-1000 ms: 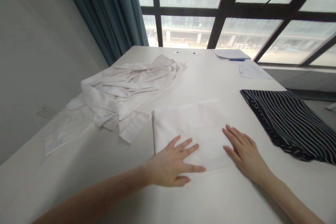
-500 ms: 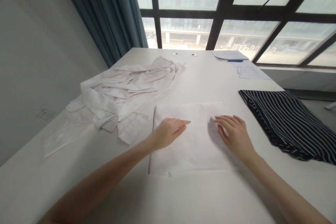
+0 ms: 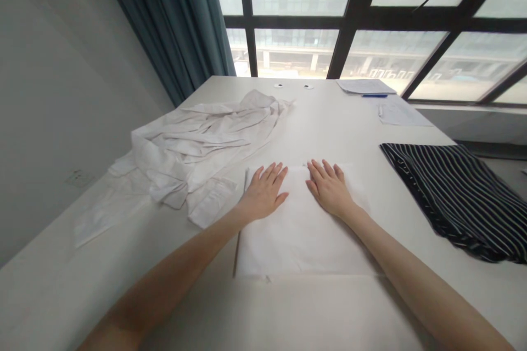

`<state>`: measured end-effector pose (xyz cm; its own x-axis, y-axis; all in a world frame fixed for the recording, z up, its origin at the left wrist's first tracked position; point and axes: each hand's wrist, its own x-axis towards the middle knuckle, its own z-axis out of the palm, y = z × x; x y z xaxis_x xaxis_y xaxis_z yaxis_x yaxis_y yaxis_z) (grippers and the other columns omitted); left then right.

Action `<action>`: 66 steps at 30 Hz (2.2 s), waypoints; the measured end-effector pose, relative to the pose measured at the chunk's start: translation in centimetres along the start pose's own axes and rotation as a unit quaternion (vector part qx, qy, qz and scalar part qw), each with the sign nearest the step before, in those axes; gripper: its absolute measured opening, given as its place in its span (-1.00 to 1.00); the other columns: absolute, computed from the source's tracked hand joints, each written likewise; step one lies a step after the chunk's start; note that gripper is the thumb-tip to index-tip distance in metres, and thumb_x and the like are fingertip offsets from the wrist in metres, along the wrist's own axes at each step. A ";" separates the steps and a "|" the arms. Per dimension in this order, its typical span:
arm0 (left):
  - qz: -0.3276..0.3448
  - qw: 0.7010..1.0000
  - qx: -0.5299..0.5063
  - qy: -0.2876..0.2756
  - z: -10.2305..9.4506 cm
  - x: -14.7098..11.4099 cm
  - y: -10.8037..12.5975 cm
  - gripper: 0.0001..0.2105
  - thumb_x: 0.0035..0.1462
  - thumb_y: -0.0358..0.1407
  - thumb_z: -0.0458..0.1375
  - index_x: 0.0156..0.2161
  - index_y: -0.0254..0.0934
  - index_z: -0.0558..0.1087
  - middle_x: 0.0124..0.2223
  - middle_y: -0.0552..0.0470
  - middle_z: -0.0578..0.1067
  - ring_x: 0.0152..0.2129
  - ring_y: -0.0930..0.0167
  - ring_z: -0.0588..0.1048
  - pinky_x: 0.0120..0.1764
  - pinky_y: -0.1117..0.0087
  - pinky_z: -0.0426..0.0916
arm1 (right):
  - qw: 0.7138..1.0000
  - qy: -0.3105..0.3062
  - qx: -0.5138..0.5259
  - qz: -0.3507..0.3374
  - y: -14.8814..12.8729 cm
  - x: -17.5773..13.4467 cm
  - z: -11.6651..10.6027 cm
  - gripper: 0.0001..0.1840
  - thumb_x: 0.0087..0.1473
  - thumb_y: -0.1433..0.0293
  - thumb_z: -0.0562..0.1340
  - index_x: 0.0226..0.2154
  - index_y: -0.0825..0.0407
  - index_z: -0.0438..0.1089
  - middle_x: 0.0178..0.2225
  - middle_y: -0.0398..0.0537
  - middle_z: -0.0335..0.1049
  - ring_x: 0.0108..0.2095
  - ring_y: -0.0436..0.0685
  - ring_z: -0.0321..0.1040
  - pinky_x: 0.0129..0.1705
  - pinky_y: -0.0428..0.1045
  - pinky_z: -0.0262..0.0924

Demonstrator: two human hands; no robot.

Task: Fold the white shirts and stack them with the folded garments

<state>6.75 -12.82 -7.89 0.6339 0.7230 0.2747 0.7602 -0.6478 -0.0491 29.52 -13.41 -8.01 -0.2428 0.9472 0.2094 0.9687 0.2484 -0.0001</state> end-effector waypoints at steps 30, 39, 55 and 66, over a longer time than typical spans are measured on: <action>-0.221 0.954 -0.168 0.109 1.4 -1.5 -3.3 -0.58 0.29 -0.26 -0.06 0.21 -0.31 0.25 0.25 -0.23 0.30 0.26 0.15 0.17 0.21 -0.03 0.04 | 0.942 0.150 0.261 0.147 7.3 -2.7 1.3 -0.38 0.12 0.17 0.13 0.17 0.11 0.20 0.14 0.26 0.30 0.13 0.34 0.26 0.15 0.28 0.12; -0.232 0.847 -0.429 0.214 0.8 -1.2 -4.7 -0.63 0.22 -0.24 0.04 0.12 -0.23 0.30 -0.16 0.00 0.39 -0.20 0.37 0.48 -0.15 0.36 0.36 | 0.820 0.200 0.491 0.217 8.0 -2.5 -0.2 -0.36 0.00 0.08 0.28 0.11 -0.04 0.30 0.02 0.09 0.40 0.05 0.27 0.32 -0.03 0.15 0.30; -0.278 0.567 -0.775 0.038 -1.0 -1.0 -5.8 -0.54 0.05 -0.03 0.27 -0.06 -0.35 0.48 -0.17 -0.14 0.58 -0.35 0.33 0.55 -0.33 0.39 0.42 | 0.658 0.129 0.692 0.268 8.4 -2.8 -1.3 -0.52 -0.32 0.09 0.48 -0.33 -0.07 0.41 -0.53 -0.24 0.44 -0.56 0.04 0.34 -0.52 -0.05 0.26; -0.256 0.547 -0.796 -0.026 -1.3 -1.5 -6.5 -0.51 -0.01 -0.15 0.36 0.02 -0.32 0.49 -0.27 -0.10 0.61 -0.38 0.31 0.58 -0.29 0.35 0.44 | 0.688 -0.017 0.698 0.198 8.3 -3.6 -2.4 -0.49 -0.03 -0.07 0.22 -0.14 -0.10 0.34 -0.26 -0.03 0.55 -0.38 0.21 0.48 -0.45 0.05 0.35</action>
<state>0.71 -10.02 -6.77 0.4312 0.8864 -0.1682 -0.2223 0.2851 0.9324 38.56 -15.24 -6.41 0.0012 0.9950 -0.1004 -0.0287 -0.1003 -0.9945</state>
